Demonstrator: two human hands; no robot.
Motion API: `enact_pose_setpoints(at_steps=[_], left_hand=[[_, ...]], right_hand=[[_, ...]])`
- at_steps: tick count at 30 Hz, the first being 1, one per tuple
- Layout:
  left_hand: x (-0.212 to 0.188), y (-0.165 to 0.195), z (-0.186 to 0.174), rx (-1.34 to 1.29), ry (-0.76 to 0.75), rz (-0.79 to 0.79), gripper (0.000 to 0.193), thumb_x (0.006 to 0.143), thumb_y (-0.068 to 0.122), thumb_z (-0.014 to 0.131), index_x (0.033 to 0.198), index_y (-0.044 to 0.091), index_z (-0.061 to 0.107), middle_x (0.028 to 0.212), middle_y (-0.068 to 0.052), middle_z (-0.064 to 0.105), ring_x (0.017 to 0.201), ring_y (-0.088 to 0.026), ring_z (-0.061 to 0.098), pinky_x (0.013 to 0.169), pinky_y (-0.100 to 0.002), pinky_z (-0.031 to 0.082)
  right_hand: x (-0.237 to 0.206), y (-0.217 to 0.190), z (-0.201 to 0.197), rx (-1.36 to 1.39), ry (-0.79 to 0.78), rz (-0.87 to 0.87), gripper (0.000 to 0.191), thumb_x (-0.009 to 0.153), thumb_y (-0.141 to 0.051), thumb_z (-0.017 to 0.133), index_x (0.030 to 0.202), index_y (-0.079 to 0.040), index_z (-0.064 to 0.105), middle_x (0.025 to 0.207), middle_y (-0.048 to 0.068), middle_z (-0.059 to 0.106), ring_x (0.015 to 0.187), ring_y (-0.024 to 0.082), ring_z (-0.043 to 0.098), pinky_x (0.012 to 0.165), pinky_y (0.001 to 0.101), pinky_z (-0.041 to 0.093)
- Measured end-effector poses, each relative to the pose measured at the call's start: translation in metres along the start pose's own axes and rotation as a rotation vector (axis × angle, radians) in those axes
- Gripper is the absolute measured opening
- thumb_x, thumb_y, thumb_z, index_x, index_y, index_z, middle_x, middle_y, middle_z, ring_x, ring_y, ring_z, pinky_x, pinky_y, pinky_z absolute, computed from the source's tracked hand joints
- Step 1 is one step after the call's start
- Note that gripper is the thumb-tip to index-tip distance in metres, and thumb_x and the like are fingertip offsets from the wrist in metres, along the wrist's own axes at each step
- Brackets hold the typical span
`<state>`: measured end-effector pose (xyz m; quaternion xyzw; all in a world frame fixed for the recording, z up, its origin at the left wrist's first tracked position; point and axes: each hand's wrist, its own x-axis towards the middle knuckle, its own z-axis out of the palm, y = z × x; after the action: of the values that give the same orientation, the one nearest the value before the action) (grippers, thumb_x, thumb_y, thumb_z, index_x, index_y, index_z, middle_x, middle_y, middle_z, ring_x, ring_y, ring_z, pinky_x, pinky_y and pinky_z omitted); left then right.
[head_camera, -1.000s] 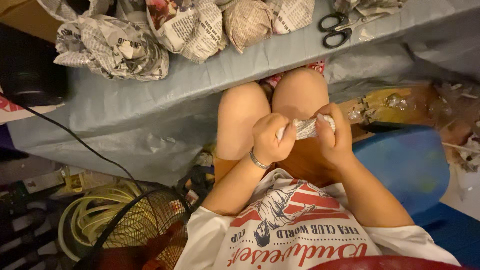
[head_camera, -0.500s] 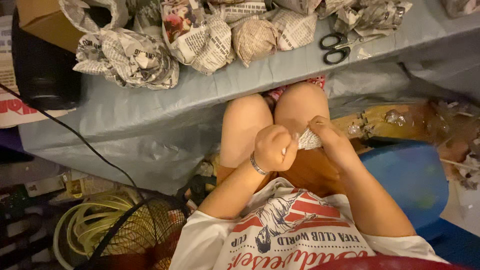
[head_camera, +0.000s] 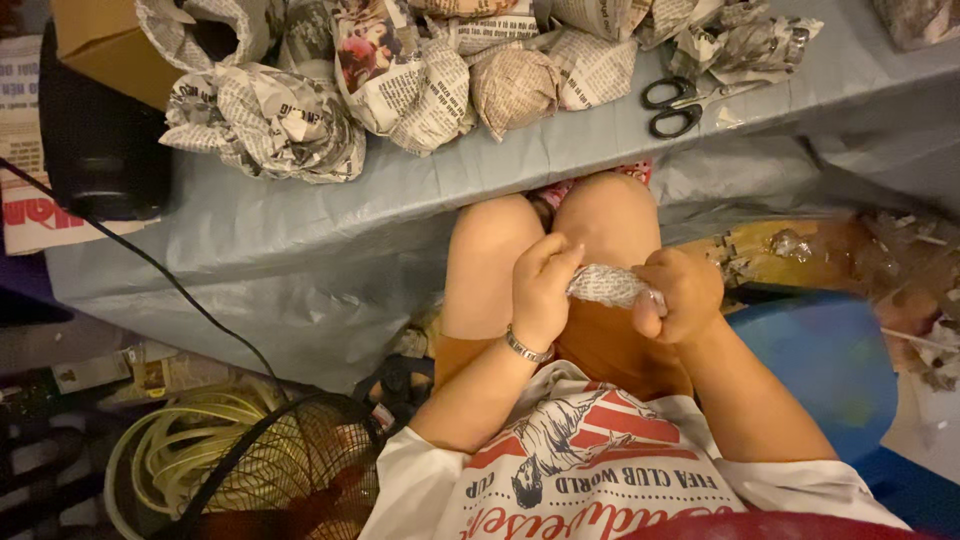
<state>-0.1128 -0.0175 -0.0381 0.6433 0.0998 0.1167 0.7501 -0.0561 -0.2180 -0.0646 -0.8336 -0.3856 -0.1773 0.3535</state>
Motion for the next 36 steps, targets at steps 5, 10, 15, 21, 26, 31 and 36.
enact_pose_setpoints(at_steps=[5, 10, 15, 21, 26, 31, 36], left_hand=[[0.004, 0.0, 0.001, 0.049, 0.078, 0.073, 0.034, 0.101, 0.016, 0.06, 0.074, 0.003, 0.043, 0.067, -0.001, 0.035, 0.066, -0.008, 0.034, 0.057, -0.03, 0.03], [0.01, -0.009, 0.0, 0.114, 0.102, 0.231, 0.034, 0.103, 0.015, 0.058, 0.075, 0.004, 0.044, 0.065, -0.003, 0.039, 0.061, -0.011, 0.037, 0.055, -0.032, 0.033], [0.023, -0.019, 0.001, 0.392, 0.183, 0.449, 0.035, 0.104, 0.016, 0.06, 0.076, 0.003, 0.045, 0.067, -0.013, 0.045, 0.06, -0.028, 0.046, 0.057, -0.04, 0.037], [0.049, -0.005, 0.013, 0.527, 0.112, 0.851, 0.017, 0.101, 0.02, 0.06, 0.101, 0.003, 0.061, 0.095, -0.017, 0.065, 0.083, -0.038, 0.065, 0.076, -0.046, 0.054], [0.091, 0.009, 0.02, 0.674, -0.141, 0.862, 0.066, 0.092, 0.032, 0.073, 0.147, 0.005, 0.049, 0.152, -0.022, 0.048, 0.135, -0.039, 0.054, 0.112, -0.047, 0.048], [0.114, 0.002, 0.015, 0.654, -0.228, 0.864, 0.069, 0.088, 0.031, 0.072, 0.149, 0.008, 0.048, 0.155, -0.016, 0.047, 0.14, -0.036, 0.052, 0.115, -0.049, 0.044], [0.119, -0.003, 0.008, 0.592, -0.234, 0.831, 0.049, 0.095, 0.021, 0.072, 0.141, 0.009, 0.058, 0.144, -0.011, 0.058, 0.128, -0.031, 0.062, 0.108, -0.043, 0.05]], right_hand=[[0.002, -0.007, 0.018, 0.183, 0.159, 0.055, 0.023, 0.086, -0.017, 0.056, 0.101, -0.001, 0.058, 0.084, 0.018, 0.061, 0.069, 0.038, 0.058, 0.065, 0.0439, 0.047], [0.007, -0.024, 0.029, 0.254, 0.234, 0.206, 0.015, 0.099, -0.009, 0.046, 0.109, 0.001, 0.053, 0.091, 0.019, 0.063, 0.073, 0.031, 0.057, 0.07, 0.04, 0.047], [0.011, -0.026, 0.027, 0.313, 0.154, 0.489, 0.01, 0.106, -0.009, 0.048, 0.108, -0.001, 0.053, 0.078, 0.01, 0.054, 0.067, 0.018, 0.053, 0.064, 0.0327, 0.043], [0.034, 0.006, 0.012, 0.684, 0.158, 0.68, 0.02, 0.114, -0.024, 0.046, 0.103, -0.008, 0.052, 0.085, -0.002, 0.048, 0.071, 0.009, 0.044, 0.057, 0.027, 0.038], [0.085, 0.061, 0.001, 0.751, 0.36, 0.895, 0.017, 0.11, -0.027, 0.043, 0.102, -0.013, 0.049, 0.087, -0.008, 0.05, 0.07, 0.006, 0.049, 0.053, 0.0242, 0.044], [0.157, 0.122, 0.011, 0.467, 0.523, 0.687, 0.017, 0.114, -0.023, 0.049, 0.112, -0.006, 0.051, 0.088, 0.002, 0.05, 0.072, 0.011, 0.046, 0.06, 0.032, 0.038], [0.219, 0.147, 0.028, -0.069, 0.481, 0.472, 0.02, 0.118, -0.019, 0.054, 0.116, 0.001, 0.05, 0.092, 0.02, 0.059, 0.081, 0.032, 0.057, 0.075, 0.046, 0.046]])
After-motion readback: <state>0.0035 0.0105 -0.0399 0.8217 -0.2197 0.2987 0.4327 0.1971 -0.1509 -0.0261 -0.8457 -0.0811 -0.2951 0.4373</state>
